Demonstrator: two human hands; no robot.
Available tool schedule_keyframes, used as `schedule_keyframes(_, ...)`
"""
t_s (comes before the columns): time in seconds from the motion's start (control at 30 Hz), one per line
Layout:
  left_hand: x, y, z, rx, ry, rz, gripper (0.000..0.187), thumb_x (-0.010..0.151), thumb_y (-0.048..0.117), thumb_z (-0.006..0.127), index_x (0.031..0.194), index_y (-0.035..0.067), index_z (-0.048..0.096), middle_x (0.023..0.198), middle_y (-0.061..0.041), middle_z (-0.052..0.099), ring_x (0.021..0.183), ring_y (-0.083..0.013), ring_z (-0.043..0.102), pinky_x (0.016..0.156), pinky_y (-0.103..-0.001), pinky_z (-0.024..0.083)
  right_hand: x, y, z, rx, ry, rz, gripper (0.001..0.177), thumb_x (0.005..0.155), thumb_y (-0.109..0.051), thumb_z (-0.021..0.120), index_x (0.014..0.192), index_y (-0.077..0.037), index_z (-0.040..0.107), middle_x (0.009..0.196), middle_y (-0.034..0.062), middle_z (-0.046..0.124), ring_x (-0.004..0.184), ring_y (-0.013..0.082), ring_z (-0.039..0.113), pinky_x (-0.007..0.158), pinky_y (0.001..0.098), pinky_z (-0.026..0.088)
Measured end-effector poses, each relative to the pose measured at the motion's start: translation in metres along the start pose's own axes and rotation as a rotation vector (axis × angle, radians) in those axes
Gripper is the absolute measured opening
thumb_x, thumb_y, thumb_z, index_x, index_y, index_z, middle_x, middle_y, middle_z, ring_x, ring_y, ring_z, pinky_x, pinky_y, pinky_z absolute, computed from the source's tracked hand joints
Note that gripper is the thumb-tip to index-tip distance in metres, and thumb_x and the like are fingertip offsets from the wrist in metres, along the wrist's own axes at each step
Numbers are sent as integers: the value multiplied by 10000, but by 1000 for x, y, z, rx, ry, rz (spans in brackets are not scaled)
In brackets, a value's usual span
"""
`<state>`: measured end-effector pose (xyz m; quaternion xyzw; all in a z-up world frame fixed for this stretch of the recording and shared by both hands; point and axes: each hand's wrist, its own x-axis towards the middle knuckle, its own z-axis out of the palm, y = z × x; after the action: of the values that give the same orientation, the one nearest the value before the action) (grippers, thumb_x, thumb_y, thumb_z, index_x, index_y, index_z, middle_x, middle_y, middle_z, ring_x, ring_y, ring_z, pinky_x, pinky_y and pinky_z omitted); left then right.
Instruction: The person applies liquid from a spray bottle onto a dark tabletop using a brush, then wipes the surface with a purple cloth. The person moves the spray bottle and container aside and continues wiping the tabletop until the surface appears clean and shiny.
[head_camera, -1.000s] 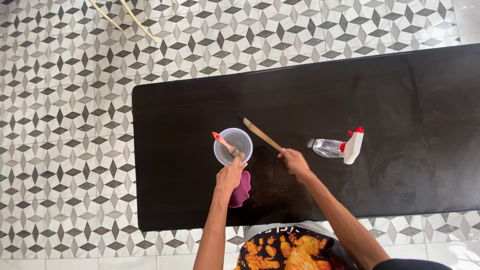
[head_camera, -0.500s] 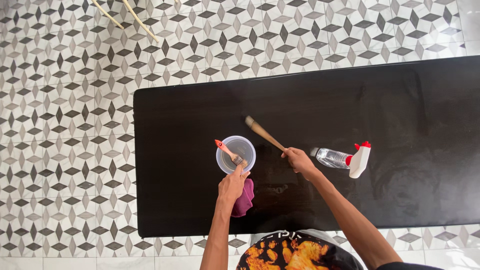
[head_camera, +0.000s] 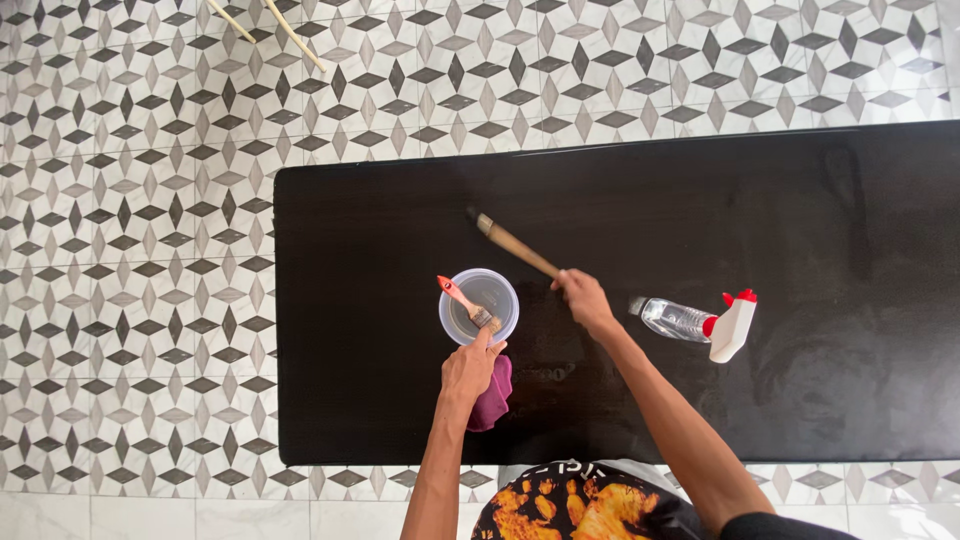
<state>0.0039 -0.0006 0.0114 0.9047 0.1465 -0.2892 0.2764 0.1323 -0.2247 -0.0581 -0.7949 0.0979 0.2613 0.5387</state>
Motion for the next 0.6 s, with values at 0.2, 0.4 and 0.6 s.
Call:
schedule_keyframes(0.2, 1, -2, 3, -40, 28, 4, 463, 1010, 505, 490, 1335, 181, 548, 950, -180, 753, 907, -415, 725, 776, -552, 566, -6, -6, 6, 395, 46, 297, 328, 1081, -361, 423, 982, -104, 600, 624, -43, 386, 479, 82, 319, 406, 278, 283)
schedule_keyframes(0.4, 1, -2, 2, -2, 5, -2, 443, 1024, 520, 477, 1293, 178, 557, 932, -203, 748, 907, -426, 722, 771, -557, 566, -57, 24, -12, 364, -90, 276, 340, 1089, -351, 472, 972, -79, 640, 628, -53, 359, 491, 62, 294, 414, 254, 268)
schedule_keyframes(0.6, 0, 1, 0, 9, -1, -2, 461, 1018, 527, 451, 1306, 181, 549, 933, -205, 747, 908, -425, 728, 767, -557, 573, -85, 39, -42, 287, 113, 265, 343, 1076, -357, 432, 967, -91, 618, 642, -64, 412, 499, 46, 353, 420, 238, 328)
